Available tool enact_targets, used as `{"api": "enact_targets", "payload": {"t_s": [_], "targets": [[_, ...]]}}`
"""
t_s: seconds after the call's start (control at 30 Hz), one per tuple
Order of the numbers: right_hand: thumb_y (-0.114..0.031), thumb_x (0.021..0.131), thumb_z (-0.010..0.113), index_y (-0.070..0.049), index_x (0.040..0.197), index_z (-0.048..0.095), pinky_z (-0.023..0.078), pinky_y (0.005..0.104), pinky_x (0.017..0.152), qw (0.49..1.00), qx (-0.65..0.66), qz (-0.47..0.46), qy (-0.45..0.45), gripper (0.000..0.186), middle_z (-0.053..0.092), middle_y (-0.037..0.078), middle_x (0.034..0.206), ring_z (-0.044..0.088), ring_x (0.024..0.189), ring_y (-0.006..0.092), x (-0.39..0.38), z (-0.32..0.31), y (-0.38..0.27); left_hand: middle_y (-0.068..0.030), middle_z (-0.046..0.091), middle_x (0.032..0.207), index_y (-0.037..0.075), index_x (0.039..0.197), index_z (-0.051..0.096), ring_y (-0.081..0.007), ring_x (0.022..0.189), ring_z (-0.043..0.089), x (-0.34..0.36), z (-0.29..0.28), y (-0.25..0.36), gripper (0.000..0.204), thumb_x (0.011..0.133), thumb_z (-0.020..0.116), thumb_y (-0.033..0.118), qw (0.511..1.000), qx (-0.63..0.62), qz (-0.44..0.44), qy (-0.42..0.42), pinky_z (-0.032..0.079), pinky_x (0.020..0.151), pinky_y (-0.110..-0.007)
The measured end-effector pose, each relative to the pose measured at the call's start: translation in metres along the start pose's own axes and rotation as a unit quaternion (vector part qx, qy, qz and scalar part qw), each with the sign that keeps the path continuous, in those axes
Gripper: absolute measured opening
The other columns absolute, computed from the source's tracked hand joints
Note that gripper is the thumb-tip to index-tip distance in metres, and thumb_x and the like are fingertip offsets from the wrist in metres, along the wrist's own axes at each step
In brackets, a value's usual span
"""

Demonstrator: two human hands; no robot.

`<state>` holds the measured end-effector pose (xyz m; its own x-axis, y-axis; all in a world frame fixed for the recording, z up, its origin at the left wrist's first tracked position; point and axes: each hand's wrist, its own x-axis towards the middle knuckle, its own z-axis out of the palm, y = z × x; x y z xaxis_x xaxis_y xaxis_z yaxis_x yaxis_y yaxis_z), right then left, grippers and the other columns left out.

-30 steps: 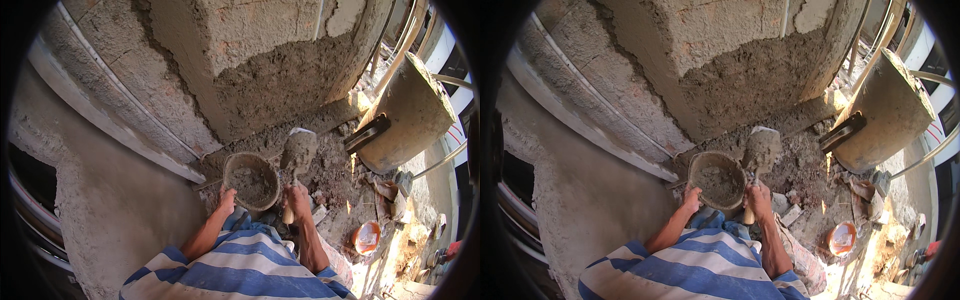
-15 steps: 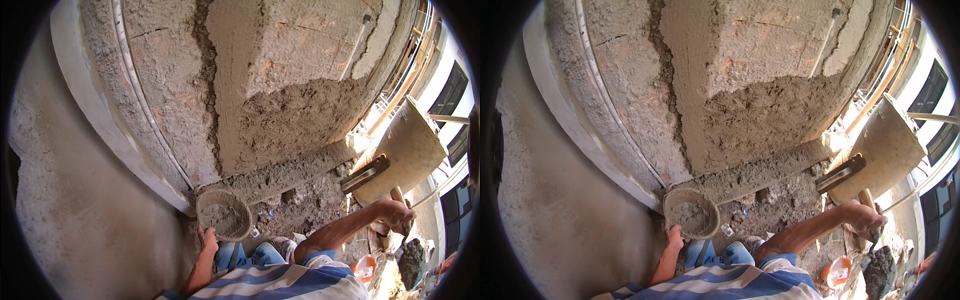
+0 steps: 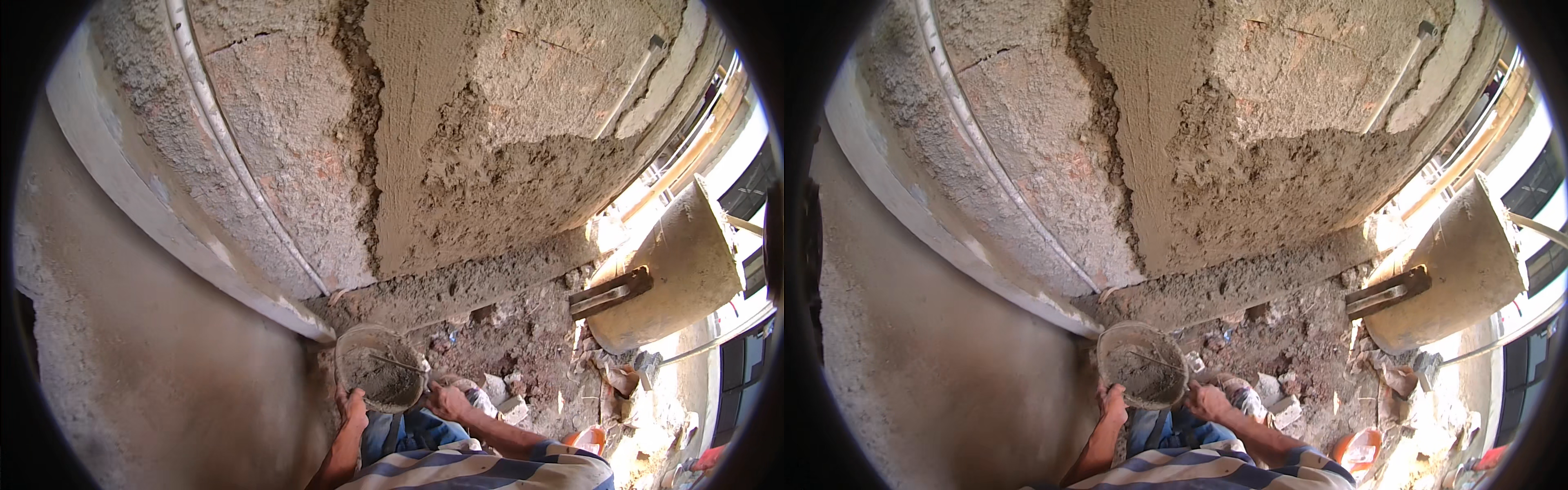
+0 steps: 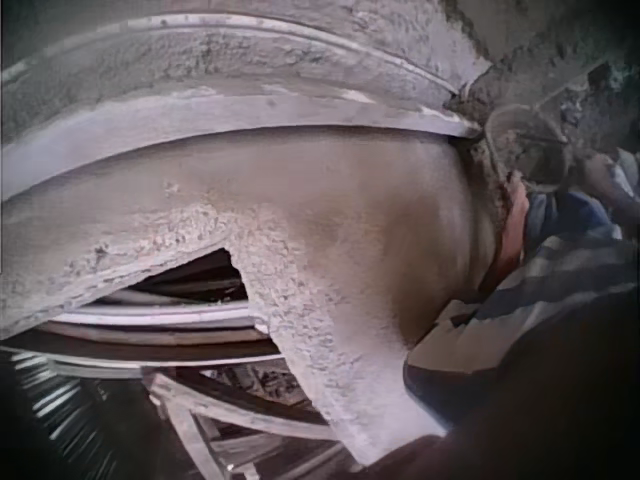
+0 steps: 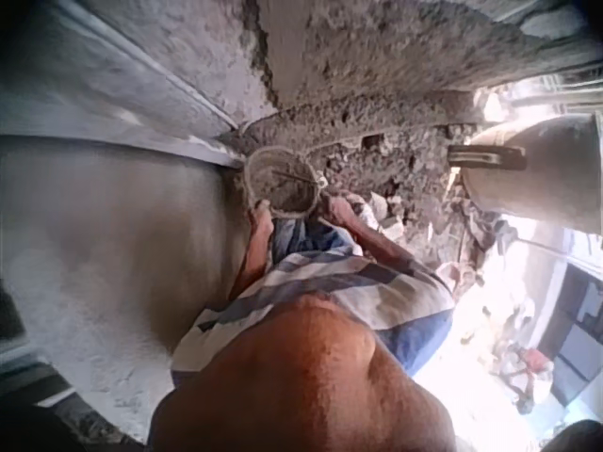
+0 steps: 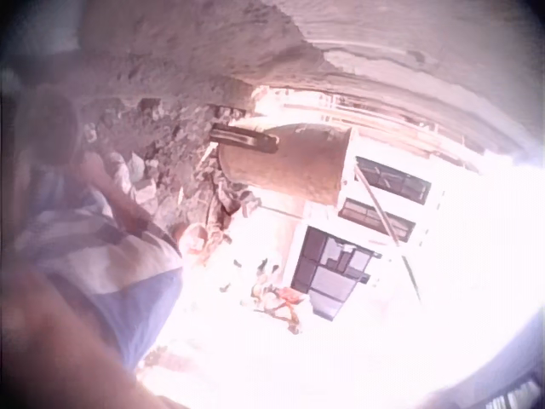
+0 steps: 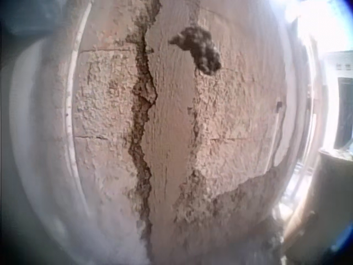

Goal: The person applies wet plaster to a concrete wall using a trowel and a small bucket of mortar, smoothing the mixture across the surface around a pipe.

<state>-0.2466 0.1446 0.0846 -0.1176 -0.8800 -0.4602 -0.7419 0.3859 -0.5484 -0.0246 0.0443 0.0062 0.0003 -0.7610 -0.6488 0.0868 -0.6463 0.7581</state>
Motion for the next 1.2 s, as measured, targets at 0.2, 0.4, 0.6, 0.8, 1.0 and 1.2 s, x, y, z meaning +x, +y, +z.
{"api": "enact_targets", "payload": {"t_s": [0.2, 0.4, 0.6, 0.8, 1.0, 1.2], "targets": [[-0.023, 0.084, 0.046, 0.002, 0.105, 0.051, 0.045, 0.0361, 0.078, 0.932, -0.313, -0.181, -0.015, 0.033, 0.053, 0.016, 0.103, 0.053, 0.094, 0.0284, -0.001, 0.037, 0.042, -0.0206, 0.056, 0.112, -0.001, 0.121, 0.048, -0.0320, 0.106, 0.053, -0.096, 0.048, 0.065, 0.046, 0.075, 0.050, 0.004, 0.940, 0.270, 0.187, -0.094, 0.039, 0.092, -0.037], [-0.016, 0.075, 0.058, -0.009, 0.080, 0.061, 0.048, 0.0336, 0.059, 0.959, -0.230, -0.145, -0.079, 0.010, 0.051, 0.007, 0.064, 0.055, 0.061, 0.0230, -0.047, -0.052, 0.024, -0.0227, 0.054, 0.113, -0.004, 0.121, 0.045, -0.0334, 0.103, 0.052, -0.126, 0.057, 0.084, 0.046, 0.076, 0.045, 0.004, 0.925, 0.269, 0.230, -0.138, 0.039, 0.091, -0.037], [-0.015, 0.079, 0.059, -0.002, 0.086, 0.054, 0.046, 0.0314, 0.043, 0.853, 0.474, 0.133, -0.172, 0.016, 0.052, 0.005, 0.063, 0.054, 0.055, 0.0156, -0.075, -0.050, 0.018, -0.0211, 0.031, 0.141, -0.006, 0.132, 0.034, -0.0294, 0.130, 0.032, -0.152, 0.084, 0.089, 0.060, 0.073, 0.044, 0.002, 0.862, 0.258, 0.376, -0.223, 0.025, 0.105, -0.033], [-0.012, 0.083, 0.052, -0.002, 0.087, 0.050, 0.044, 0.0265, 0.040, 0.721, 0.650, 0.099, -0.220, 0.011, 0.050, 0.003, 0.063, 0.051, 0.048, 0.0123, -0.101, -0.050, -0.025, -0.0200, 0.031, 0.141, -0.006, 0.133, 0.032, -0.0265, 0.130, 0.032, -0.154, 0.085, 0.101, 0.062, 0.074, 0.046, 0.003, 0.863, 0.277, 0.322, -0.274, 0.025, 0.105, -0.031], [-0.016, 0.084, 0.054, -0.006, 0.086, 0.052, 0.042, 0.0257, 0.039, 0.713, 0.662, 0.089, -0.213, 0.010, 0.048, 0.001, 0.061, 0.048, 0.046, 0.0115, -0.107, -0.034, 0.022, -0.0119, 0.057, 0.109, -0.003, 0.122, 0.046, -0.0207, 0.099, 0.052, -0.147, 0.084, 0.087, 0.049, 0.073, 0.049, 0.005, 0.926, 0.211, 0.199, -0.243, 0.039, 0.090, -0.030], [-0.014, 0.084, 0.054, -0.001, 0.084, 0.054, 0.041, 0.0277, 0.040, 0.699, 0.683, 0.091, -0.193, 0.013, 0.048, 0.003, 0.059, 0.048, 0.046, 0.0136, -0.107, -0.037, 0.011, -0.0060, 0.054, 0.101, 0.006, 0.115, 0.048, -0.0178, 0.089, 0.053, -0.139, 0.077, 0.066, 0.045, 0.071, 0.052, 0.003, 0.965, 0.046, 0.090, -0.243, 0.046, 0.072, -0.034]]}}
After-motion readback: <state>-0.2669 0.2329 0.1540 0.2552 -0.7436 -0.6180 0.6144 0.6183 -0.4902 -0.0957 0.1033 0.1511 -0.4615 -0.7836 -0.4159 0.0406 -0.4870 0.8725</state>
